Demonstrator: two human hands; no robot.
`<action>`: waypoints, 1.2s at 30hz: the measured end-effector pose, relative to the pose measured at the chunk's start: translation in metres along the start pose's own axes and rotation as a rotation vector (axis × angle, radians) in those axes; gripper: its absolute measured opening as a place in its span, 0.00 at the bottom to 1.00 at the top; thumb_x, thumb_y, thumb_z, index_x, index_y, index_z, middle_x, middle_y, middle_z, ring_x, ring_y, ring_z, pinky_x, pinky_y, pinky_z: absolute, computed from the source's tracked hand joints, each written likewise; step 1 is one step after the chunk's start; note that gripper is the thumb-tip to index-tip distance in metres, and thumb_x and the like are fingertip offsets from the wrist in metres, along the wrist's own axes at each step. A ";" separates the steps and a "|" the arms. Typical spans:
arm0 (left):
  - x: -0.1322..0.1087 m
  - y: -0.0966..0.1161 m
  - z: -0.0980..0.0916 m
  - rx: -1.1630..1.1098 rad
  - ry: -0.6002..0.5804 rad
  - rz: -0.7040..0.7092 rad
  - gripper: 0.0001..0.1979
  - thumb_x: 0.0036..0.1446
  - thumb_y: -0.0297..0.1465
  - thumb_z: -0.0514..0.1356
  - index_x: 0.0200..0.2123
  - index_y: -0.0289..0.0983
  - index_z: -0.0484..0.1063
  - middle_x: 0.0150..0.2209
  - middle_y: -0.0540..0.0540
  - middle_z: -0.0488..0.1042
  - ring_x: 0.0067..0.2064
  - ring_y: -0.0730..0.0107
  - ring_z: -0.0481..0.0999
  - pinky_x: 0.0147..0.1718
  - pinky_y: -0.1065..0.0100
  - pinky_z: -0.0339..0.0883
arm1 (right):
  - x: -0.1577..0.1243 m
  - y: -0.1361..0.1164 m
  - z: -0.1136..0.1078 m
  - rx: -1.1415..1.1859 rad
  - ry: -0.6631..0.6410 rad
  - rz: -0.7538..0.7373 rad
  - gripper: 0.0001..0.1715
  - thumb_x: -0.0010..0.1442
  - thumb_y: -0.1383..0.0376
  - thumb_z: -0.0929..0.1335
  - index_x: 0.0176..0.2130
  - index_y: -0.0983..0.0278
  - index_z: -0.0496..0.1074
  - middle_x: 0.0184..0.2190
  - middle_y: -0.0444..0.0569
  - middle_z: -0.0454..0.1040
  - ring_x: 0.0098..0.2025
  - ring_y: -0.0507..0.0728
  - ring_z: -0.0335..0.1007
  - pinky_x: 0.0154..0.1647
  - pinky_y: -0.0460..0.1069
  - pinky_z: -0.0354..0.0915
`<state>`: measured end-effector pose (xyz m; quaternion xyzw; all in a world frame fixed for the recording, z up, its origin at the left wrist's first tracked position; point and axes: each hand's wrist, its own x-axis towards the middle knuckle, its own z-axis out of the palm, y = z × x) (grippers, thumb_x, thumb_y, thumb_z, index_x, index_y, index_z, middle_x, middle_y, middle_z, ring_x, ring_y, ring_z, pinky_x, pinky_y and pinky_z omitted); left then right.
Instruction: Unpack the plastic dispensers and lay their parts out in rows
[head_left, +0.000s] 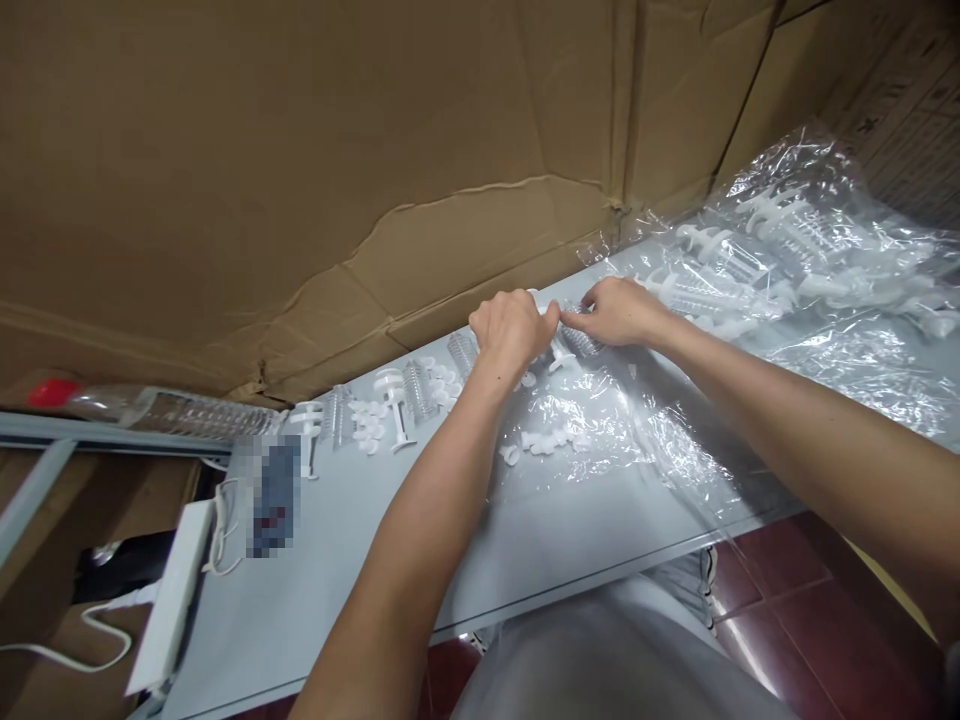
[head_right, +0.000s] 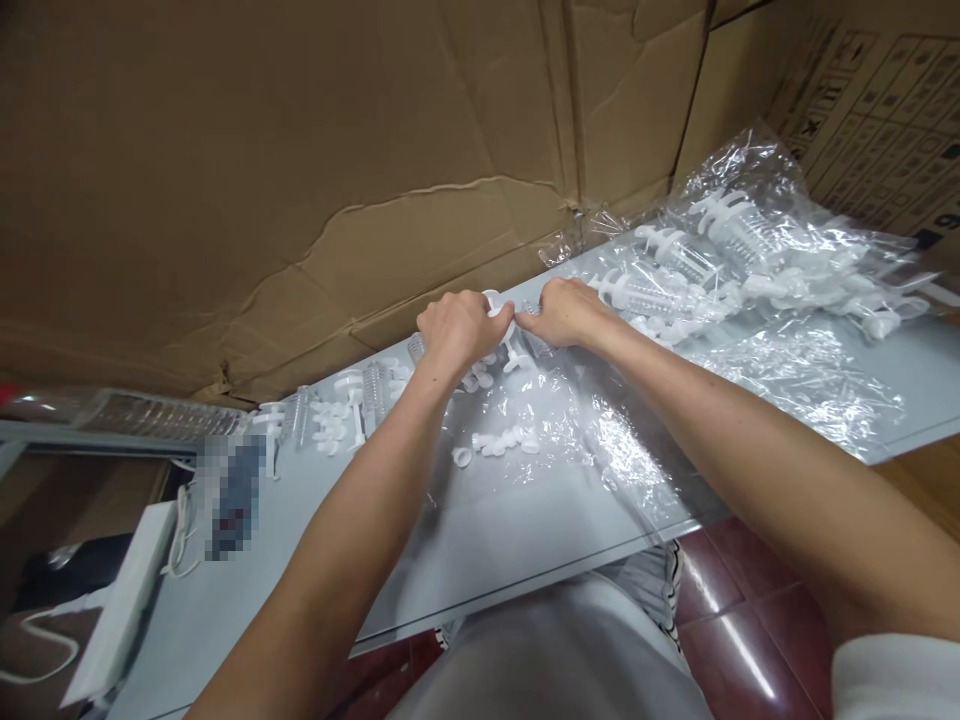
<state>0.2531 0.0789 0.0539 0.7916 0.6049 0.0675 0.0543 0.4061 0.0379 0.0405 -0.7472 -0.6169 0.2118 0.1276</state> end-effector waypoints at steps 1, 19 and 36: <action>0.000 0.000 -0.001 0.001 -0.004 0.003 0.24 0.64 0.51 0.59 0.36 0.36 0.83 0.38 0.30 0.82 0.46 0.37 0.81 0.49 0.44 0.69 | 0.000 0.001 0.000 0.000 -0.006 -0.006 0.26 0.66 0.46 0.66 0.27 0.61 0.74 0.28 0.58 0.77 0.48 0.69 0.77 0.47 0.58 0.70; -0.015 -0.023 -0.019 -0.105 -0.055 0.080 0.21 0.64 0.47 0.63 0.49 0.39 0.84 0.41 0.39 0.85 0.48 0.46 0.81 0.54 0.46 0.71 | 0.010 0.000 -0.007 0.023 -0.069 -0.011 0.28 0.68 0.45 0.64 0.31 0.62 0.78 0.23 0.52 0.74 0.34 0.62 0.74 0.38 0.55 0.67; -0.140 -0.133 -0.055 -0.480 0.035 -0.017 0.21 0.63 0.50 0.64 0.31 0.39 0.80 0.28 0.49 0.79 0.30 0.68 0.74 0.35 0.66 0.66 | -0.123 -0.028 -0.013 -0.039 0.234 -0.263 0.39 0.70 0.42 0.63 0.61 0.68 0.77 0.47 0.61 0.83 0.43 0.67 0.81 0.49 0.66 0.76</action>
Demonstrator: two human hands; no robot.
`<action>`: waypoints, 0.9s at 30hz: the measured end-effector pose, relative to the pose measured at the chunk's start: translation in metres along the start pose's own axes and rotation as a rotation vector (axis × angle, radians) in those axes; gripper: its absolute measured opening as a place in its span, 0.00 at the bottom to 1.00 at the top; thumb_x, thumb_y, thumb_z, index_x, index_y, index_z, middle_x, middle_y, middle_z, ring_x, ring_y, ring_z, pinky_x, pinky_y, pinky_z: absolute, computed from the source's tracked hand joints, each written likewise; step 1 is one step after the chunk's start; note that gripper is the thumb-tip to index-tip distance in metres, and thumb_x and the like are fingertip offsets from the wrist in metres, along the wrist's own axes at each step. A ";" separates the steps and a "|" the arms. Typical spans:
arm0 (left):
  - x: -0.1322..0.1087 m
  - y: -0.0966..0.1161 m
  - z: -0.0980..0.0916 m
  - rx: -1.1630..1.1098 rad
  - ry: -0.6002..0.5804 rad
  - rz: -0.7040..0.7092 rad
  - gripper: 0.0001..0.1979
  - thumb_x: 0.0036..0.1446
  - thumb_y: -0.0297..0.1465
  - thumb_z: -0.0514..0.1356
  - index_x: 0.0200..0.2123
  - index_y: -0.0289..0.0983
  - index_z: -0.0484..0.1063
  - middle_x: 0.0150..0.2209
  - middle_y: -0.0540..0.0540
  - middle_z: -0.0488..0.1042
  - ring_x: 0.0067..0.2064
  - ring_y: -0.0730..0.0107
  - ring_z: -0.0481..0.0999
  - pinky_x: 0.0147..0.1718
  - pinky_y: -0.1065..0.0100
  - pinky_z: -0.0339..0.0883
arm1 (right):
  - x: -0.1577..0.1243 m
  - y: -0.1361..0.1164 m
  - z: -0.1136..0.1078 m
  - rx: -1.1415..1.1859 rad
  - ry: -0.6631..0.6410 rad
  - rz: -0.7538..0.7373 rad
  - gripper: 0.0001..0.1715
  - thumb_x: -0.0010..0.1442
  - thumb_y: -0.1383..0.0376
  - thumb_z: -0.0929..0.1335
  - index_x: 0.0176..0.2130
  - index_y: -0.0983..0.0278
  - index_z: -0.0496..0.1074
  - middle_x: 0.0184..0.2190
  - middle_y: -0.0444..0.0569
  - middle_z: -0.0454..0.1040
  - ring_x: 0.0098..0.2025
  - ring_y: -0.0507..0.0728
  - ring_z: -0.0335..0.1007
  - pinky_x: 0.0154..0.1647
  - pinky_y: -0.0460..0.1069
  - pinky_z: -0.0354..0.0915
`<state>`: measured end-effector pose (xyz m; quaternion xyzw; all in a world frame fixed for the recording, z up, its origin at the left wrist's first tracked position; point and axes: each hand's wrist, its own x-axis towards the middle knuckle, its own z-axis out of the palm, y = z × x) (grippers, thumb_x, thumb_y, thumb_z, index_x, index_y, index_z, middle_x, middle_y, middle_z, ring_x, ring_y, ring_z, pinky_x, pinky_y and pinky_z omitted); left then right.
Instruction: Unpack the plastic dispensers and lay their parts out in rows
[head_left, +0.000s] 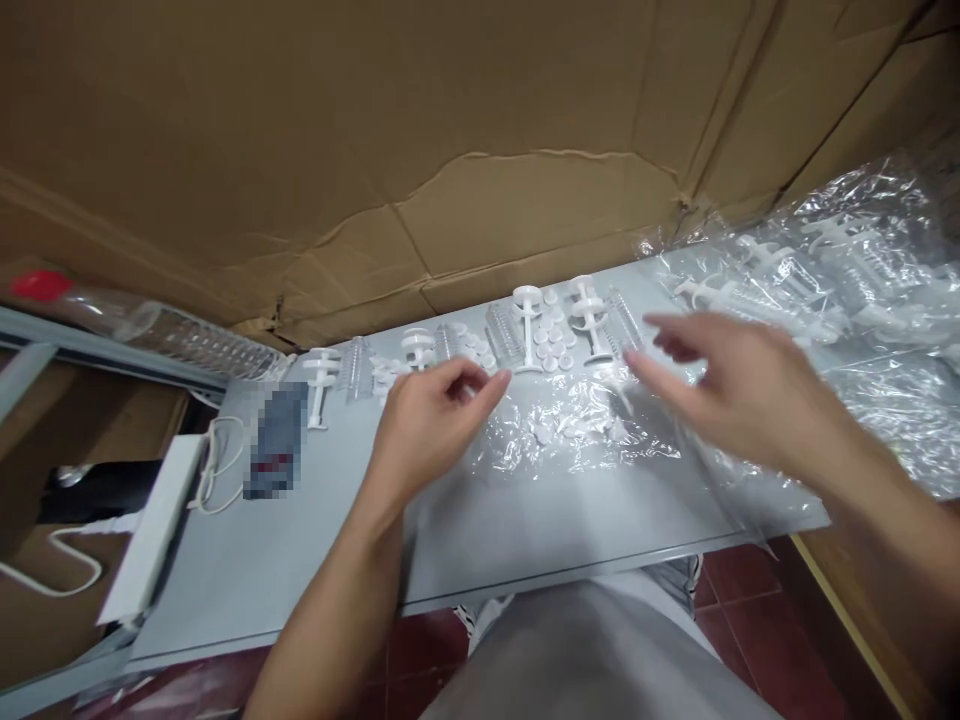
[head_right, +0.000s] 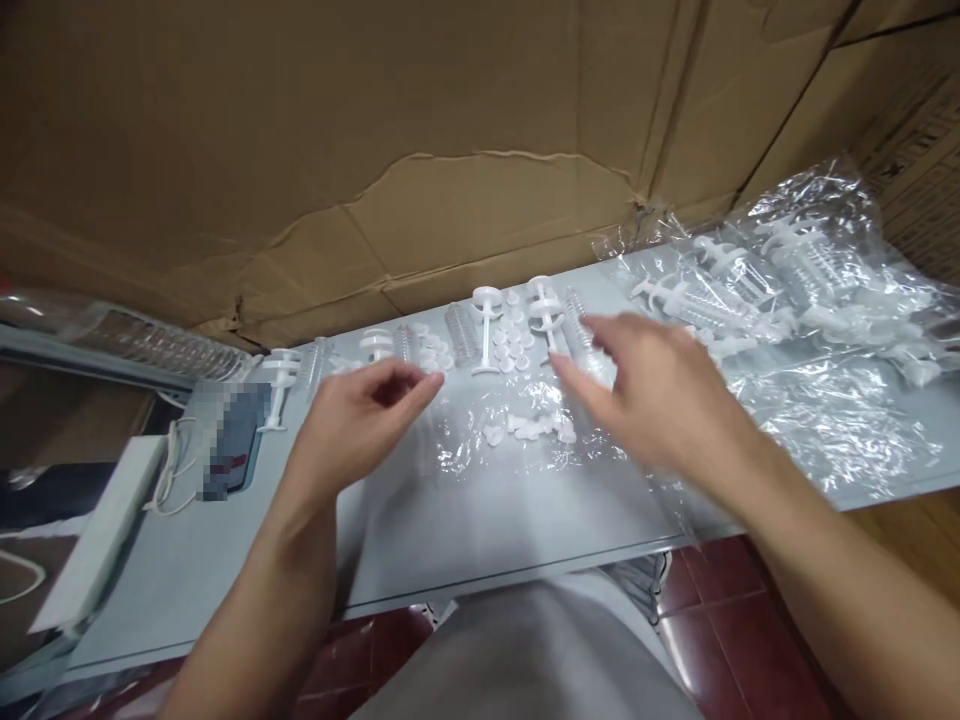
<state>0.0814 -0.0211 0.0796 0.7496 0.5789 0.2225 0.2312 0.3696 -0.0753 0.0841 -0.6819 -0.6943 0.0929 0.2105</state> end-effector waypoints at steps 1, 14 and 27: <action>-0.016 -0.015 -0.001 -0.025 0.003 -0.082 0.21 0.62 0.51 0.65 0.32 0.39 0.80 0.28 0.49 0.79 0.30 0.68 0.75 0.33 0.66 0.66 | -0.022 -0.007 0.008 0.001 0.010 -0.085 0.35 0.72 0.46 0.63 0.61 0.68 0.76 0.50 0.62 0.82 0.44 0.66 0.81 0.49 0.64 0.77; -0.097 -0.076 0.015 -0.739 -0.173 -0.391 0.15 0.57 0.42 0.74 0.38 0.38 0.82 0.42 0.45 0.83 0.42 0.68 0.80 0.47 0.66 0.73 | -0.096 -0.038 0.107 -0.051 0.109 -0.248 0.33 0.73 0.52 0.67 0.64 0.74 0.71 0.62 0.66 0.75 0.68 0.75 0.68 0.65 0.71 0.70; -0.104 -0.084 0.008 -1.155 -0.107 -0.560 0.19 0.49 0.33 0.78 0.39 0.37 0.74 0.46 0.47 0.80 0.30 0.73 0.81 0.30 0.70 0.76 | -0.104 -0.033 0.125 0.094 0.075 -0.185 0.34 0.73 0.55 0.66 0.71 0.67 0.65 0.71 0.63 0.66 0.74 0.73 0.58 0.72 0.75 0.60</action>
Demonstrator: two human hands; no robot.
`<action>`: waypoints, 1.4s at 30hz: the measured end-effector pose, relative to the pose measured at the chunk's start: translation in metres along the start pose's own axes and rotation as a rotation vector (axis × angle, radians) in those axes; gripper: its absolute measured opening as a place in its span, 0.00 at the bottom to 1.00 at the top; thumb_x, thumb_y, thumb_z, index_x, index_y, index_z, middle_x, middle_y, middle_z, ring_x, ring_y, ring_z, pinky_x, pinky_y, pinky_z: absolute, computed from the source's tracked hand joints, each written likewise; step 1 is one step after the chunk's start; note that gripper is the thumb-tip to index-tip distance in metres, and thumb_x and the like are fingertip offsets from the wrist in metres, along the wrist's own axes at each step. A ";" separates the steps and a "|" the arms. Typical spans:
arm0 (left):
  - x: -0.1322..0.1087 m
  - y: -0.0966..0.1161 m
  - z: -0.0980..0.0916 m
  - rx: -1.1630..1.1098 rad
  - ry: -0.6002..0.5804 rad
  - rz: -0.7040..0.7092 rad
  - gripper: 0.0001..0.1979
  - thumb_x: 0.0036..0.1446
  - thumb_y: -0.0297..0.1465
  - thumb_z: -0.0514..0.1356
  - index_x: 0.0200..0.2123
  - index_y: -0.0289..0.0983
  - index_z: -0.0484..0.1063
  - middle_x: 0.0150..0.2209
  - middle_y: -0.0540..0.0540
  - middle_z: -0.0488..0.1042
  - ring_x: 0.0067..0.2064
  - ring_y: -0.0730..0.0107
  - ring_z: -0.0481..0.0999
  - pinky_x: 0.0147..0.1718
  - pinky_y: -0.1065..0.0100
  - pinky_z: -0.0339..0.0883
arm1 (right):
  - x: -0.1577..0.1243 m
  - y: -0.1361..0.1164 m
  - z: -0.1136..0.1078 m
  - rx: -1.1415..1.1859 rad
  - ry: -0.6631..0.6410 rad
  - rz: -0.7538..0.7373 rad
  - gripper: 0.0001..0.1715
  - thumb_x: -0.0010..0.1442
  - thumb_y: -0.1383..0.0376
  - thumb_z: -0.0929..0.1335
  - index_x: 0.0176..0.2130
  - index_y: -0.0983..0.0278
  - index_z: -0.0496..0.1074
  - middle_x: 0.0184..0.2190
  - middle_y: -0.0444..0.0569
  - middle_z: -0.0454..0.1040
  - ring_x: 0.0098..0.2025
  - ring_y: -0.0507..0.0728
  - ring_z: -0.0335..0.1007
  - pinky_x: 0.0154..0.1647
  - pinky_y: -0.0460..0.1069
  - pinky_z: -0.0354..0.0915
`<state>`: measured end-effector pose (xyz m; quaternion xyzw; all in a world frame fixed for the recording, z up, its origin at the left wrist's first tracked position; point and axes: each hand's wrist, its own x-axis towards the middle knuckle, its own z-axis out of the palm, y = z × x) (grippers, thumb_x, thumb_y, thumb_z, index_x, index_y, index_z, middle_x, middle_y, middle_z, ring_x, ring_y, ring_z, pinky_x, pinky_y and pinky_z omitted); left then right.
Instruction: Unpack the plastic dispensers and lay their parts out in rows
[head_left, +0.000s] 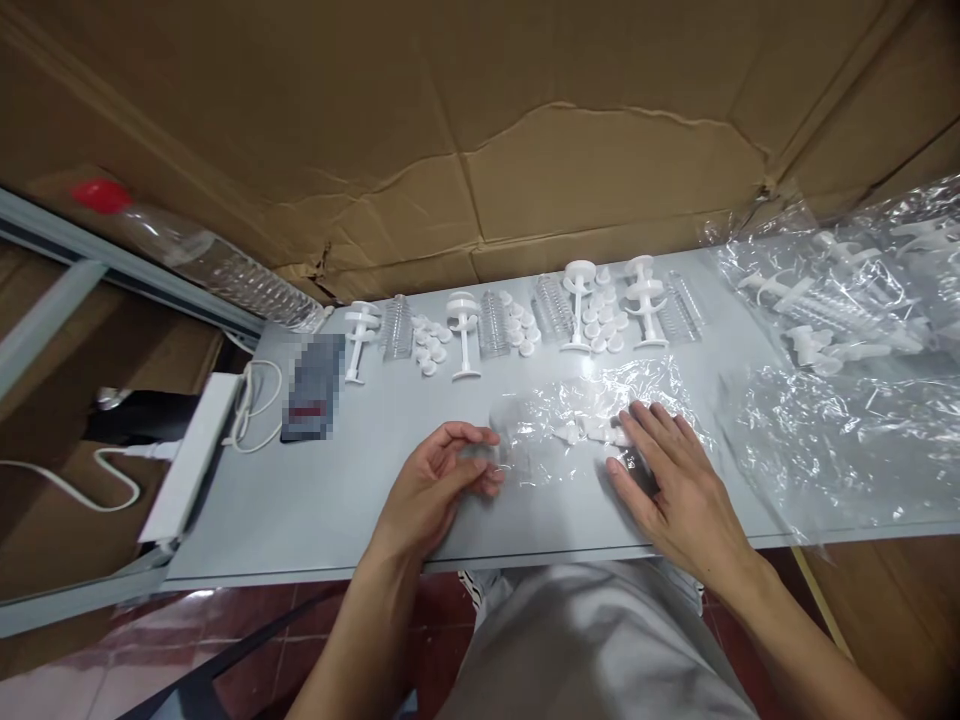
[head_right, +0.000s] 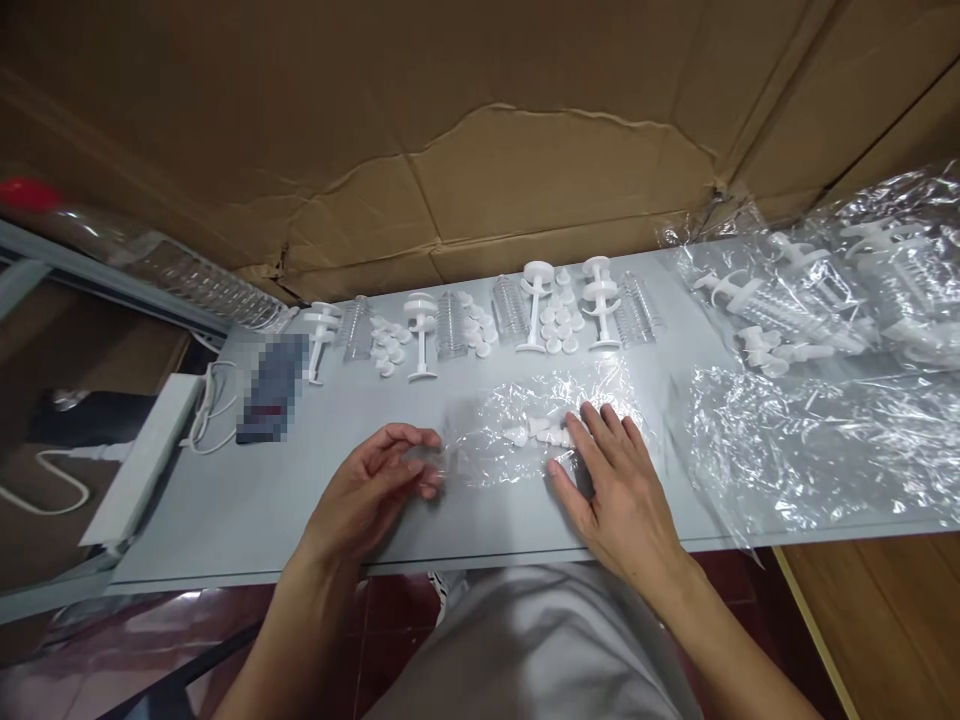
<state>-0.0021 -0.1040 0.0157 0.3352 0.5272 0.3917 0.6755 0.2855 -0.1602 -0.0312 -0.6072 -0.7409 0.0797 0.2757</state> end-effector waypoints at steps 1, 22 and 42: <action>0.000 0.000 -0.002 0.009 0.021 -0.034 0.19 0.48 0.34 0.78 0.39 0.37 0.74 0.46 0.46 0.81 0.30 0.73 0.81 0.28 0.70 0.75 | 0.000 0.000 -0.001 -0.003 -0.010 0.002 0.34 0.73 0.56 0.66 0.71 0.68 0.65 0.71 0.64 0.65 0.75 0.73 0.58 0.73 0.75 0.59; 0.003 0.014 0.006 0.761 -0.212 0.558 0.06 0.63 0.33 0.69 0.36 0.47 0.88 0.39 0.45 0.86 0.38 0.65 0.84 0.41 0.64 0.81 | -0.002 -0.001 -0.003 -0.011 -0.058 -0.014 0.43 0.75 0.57 0.64 0.78 0.68 0.47 0.70 0.64 0.66 0.75 0.73 0.57 0.72 0.76 0.60; 0.041 -0.020 0.038 0.990 -0.180 0.683 0.14 0.67 0.38 0.66 0.54 0.49 0.83 0.51 0.47 0.85 0.51 0.57 0.87 0.54 0.54 0.80 | 0.000 0.005 -0.001 -0.019 -0.033 -0.155 0.35 0.72 0.71 0.62 0.75 0.66 0.58 0.68 0.59 0.70 0.74 0.69 0.61 0.73 0.72 0.61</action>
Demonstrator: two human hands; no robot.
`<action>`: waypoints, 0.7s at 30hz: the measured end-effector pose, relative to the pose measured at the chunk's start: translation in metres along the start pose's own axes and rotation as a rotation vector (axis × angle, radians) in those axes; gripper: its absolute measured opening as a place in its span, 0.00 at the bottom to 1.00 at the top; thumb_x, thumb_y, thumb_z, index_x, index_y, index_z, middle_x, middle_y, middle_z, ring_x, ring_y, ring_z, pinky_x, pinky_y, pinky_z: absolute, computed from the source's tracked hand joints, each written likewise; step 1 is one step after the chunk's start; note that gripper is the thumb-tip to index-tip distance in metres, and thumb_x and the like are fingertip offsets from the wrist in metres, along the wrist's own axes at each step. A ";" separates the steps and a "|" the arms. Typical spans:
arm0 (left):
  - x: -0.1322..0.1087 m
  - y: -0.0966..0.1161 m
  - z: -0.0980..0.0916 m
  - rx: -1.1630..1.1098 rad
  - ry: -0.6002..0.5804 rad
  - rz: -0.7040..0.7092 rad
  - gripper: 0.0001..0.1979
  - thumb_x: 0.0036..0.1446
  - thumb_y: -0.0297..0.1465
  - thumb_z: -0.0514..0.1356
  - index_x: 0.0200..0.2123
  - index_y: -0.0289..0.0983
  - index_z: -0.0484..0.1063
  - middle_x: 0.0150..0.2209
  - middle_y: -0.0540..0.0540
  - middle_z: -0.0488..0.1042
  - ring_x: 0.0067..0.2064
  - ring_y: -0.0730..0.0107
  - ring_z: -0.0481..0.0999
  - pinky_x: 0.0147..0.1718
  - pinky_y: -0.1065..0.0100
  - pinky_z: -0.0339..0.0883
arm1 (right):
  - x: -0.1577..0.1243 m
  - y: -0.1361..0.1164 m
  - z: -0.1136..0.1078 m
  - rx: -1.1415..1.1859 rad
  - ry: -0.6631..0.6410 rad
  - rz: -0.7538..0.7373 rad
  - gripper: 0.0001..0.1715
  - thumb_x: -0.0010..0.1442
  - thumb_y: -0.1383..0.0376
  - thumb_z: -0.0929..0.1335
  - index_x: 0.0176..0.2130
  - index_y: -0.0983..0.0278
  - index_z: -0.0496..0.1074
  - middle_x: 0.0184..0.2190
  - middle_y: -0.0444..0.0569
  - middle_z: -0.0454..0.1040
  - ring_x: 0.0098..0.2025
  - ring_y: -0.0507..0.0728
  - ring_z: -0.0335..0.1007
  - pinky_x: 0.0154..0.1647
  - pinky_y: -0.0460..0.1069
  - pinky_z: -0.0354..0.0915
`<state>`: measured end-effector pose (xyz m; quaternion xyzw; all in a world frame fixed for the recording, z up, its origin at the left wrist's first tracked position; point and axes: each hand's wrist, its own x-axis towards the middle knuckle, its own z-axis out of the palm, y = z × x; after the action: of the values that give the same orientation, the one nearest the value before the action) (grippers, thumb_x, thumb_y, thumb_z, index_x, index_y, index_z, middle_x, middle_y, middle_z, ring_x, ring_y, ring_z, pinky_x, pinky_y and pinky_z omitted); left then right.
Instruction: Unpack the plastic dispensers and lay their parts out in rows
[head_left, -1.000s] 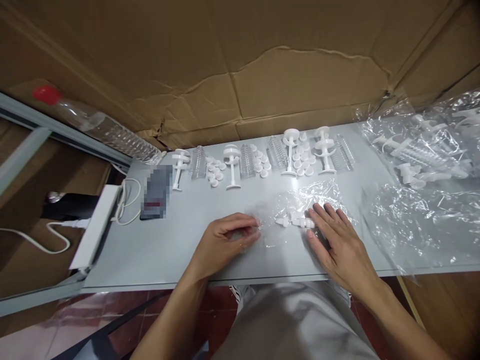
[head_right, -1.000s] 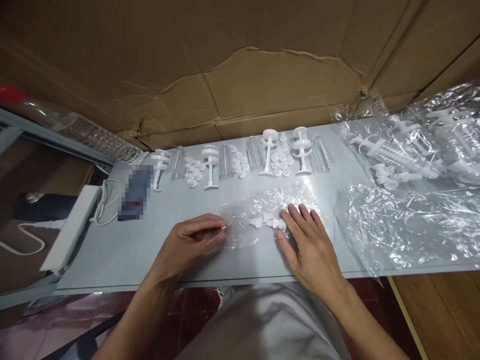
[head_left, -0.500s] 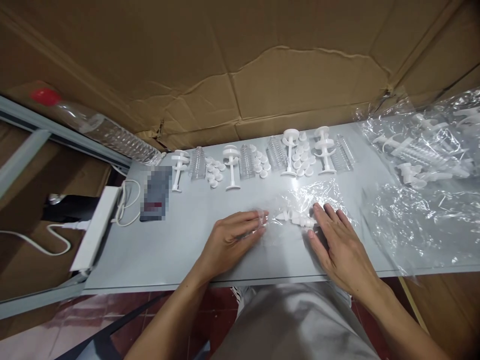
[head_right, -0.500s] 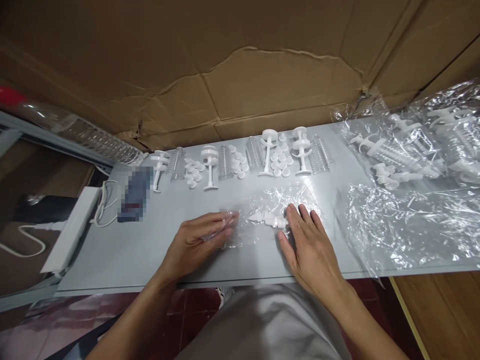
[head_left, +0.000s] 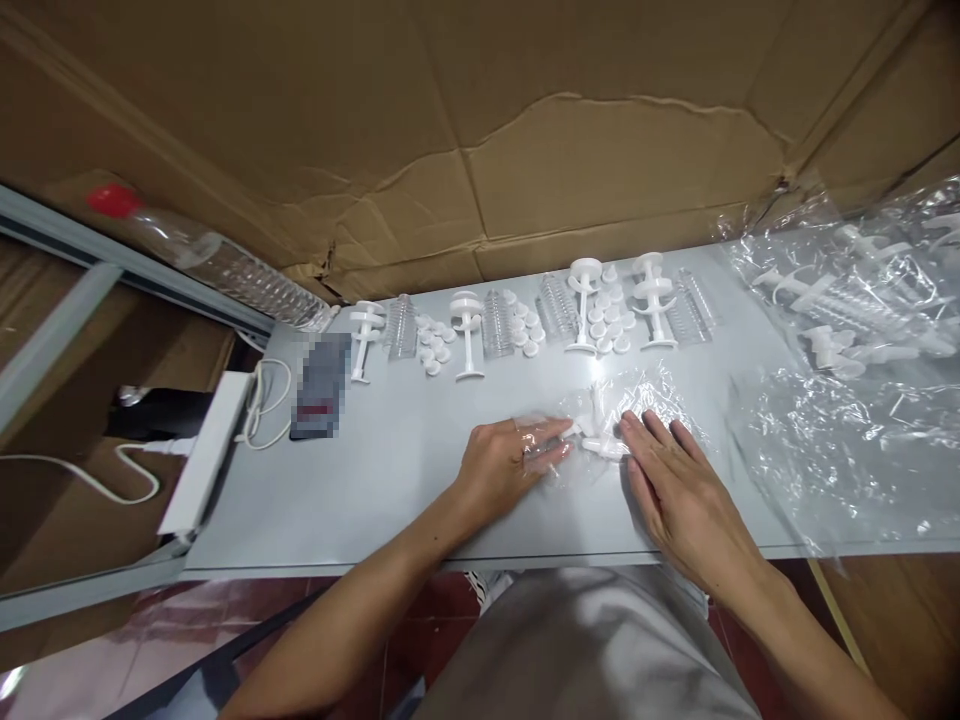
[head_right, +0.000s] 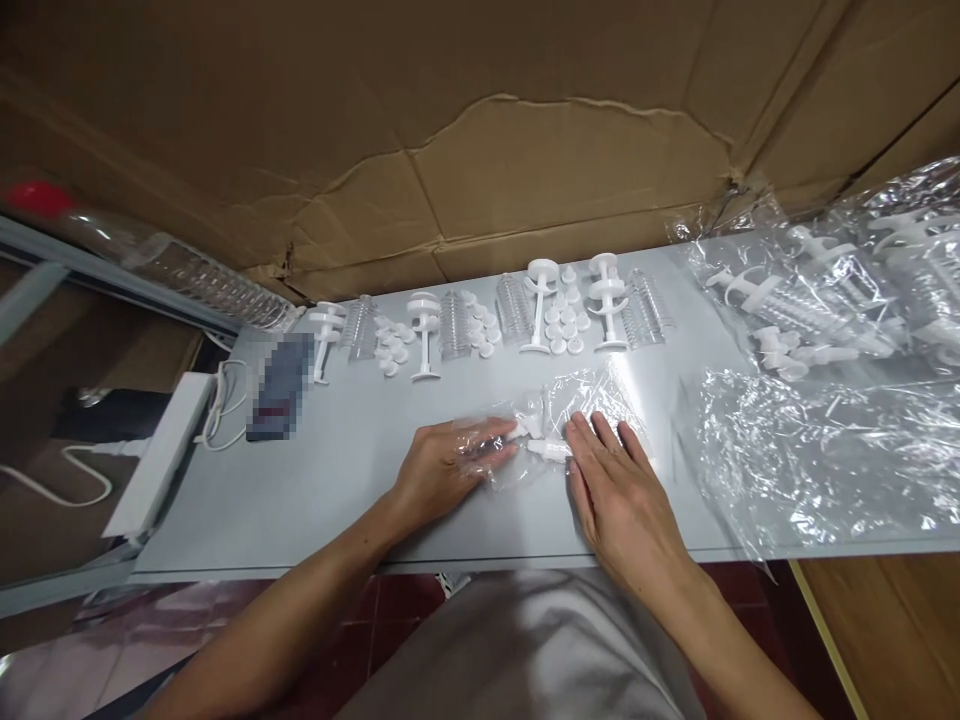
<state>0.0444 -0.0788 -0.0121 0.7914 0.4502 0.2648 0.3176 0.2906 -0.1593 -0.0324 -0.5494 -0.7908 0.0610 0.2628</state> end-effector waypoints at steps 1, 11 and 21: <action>0.000 0.000 0.003 0.009 0.016 0.004 0.13 0.68 0.36 0.65 0.53 0.49 0.84 0.50 0.48 0.86 0.51 0.57 0.87 0.54 0.55 0.80 | 0.000 0.000 0.000 0.003 0.004 -0.003 0.35 0.72 0.71 0.63 0.74 0.66 0.59 0.68 0.58 0.70 0.73 0.69 0.62 0.73 0.72 0.61; -0.025 0.007 -0.053 0.013 -0.087 -0.020 0.10 0.69 0.32 0.63 0.48 0.45 0.85 0.46 0.46 0.87 0.45 0.64 0.86 0.43 0.66 0.78 | -0.002 -0.007 0.000 -0.021 0.024 0.030 0.29 0.73 0.69 0.62 0.70 0.69 0.65 0.68 0.60 0.69 0.73 0.69 0.62 0.72 0.72 0.64; 0.134 0.107 -0.071 0.250 -0.222 0.193 0.06 0.62 0.33 0.68 0.38 0.40 0.86 0.35 0.49 0.85 0.37 0.68 0.84 0.42 0.68 0.75 | 0.003 -0.009 0.005 -0.044 0.110 0.069 0.23 0.73 0.67 0.64 0.64 0.68 0.73 0.64 0.58 0.74 0.68 0.69 0.70 0.66 0.69 0.71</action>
<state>0.1137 0.0157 0.1317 0.8885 0.3639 0.1473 0.2376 0.2801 -0.1594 -0.0324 -0.5845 -0.7569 0.0222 0.2915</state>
